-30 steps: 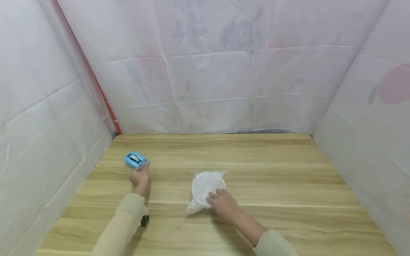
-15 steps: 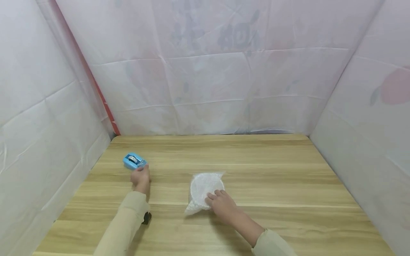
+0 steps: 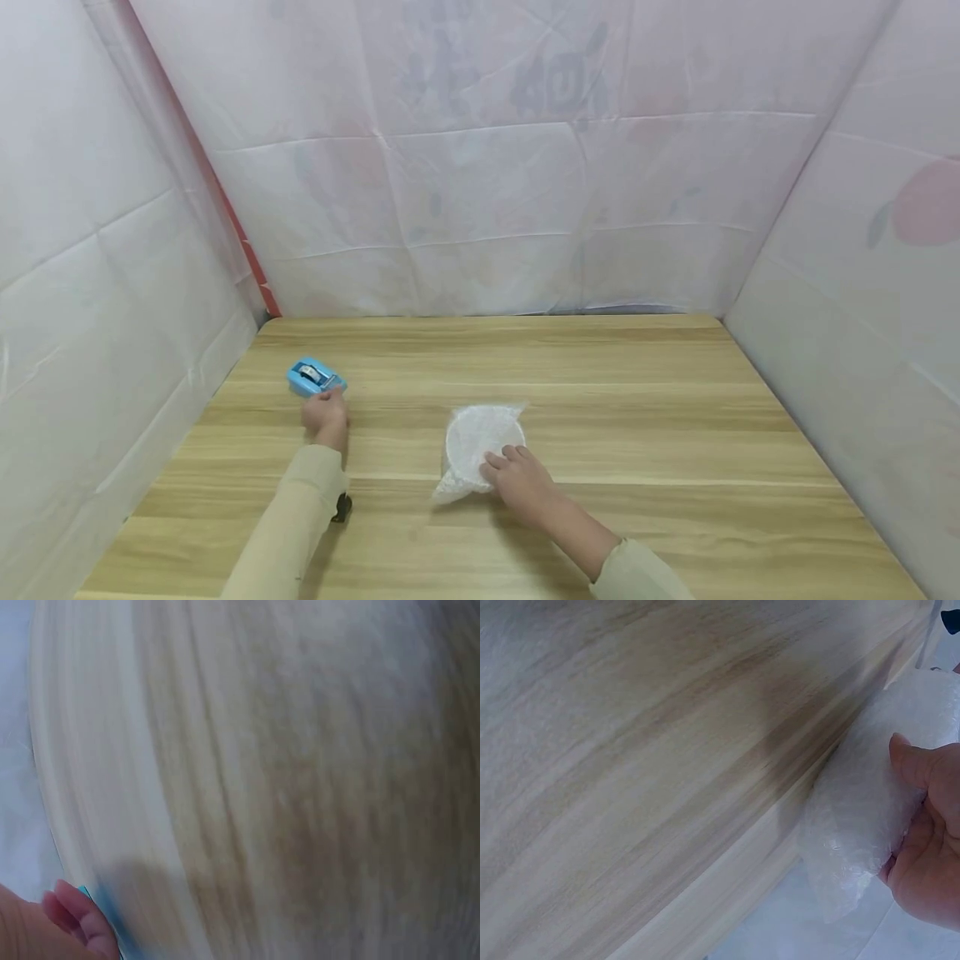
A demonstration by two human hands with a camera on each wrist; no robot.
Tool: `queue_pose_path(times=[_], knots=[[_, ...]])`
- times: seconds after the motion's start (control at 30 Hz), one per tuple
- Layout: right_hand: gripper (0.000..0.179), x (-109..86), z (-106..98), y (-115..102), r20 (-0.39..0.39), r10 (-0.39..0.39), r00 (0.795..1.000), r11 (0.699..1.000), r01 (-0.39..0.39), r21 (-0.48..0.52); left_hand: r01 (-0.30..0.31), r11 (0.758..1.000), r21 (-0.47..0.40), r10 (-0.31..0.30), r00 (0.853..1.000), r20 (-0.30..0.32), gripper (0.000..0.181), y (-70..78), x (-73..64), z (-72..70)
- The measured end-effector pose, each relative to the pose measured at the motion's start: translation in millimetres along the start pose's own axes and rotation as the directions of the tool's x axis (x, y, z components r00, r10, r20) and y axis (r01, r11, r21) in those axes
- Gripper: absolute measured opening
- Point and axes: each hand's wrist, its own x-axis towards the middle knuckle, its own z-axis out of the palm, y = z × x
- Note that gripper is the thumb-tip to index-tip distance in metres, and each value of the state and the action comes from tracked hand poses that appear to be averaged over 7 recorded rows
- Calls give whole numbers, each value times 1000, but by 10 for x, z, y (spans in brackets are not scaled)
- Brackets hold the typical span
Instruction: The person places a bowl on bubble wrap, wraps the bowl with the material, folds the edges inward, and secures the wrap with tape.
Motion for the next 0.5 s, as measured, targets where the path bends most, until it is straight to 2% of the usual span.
queue_pose_path(times=[0.13,0.23,0.4,0.5], knots=[[31,0,-13,-1,2,-2,1000,1000,2,3,-51,989,137,55,998,-28,21,0,15,-26],[31,3,-18,-1,-1,-8,1000,1000,8,1,-66,973,219,78,996,-46,22,-1,20,-49],[33,6,-29,-13,-7,-3,1000,1000,3,-10,-82,961,265,98,994,-48,22,-2,39,-63],[33,5,-30,-20,-7,-4,1000,1000,4,-18,-87,969,231,98,994,-38,21,-8,48,-55]])
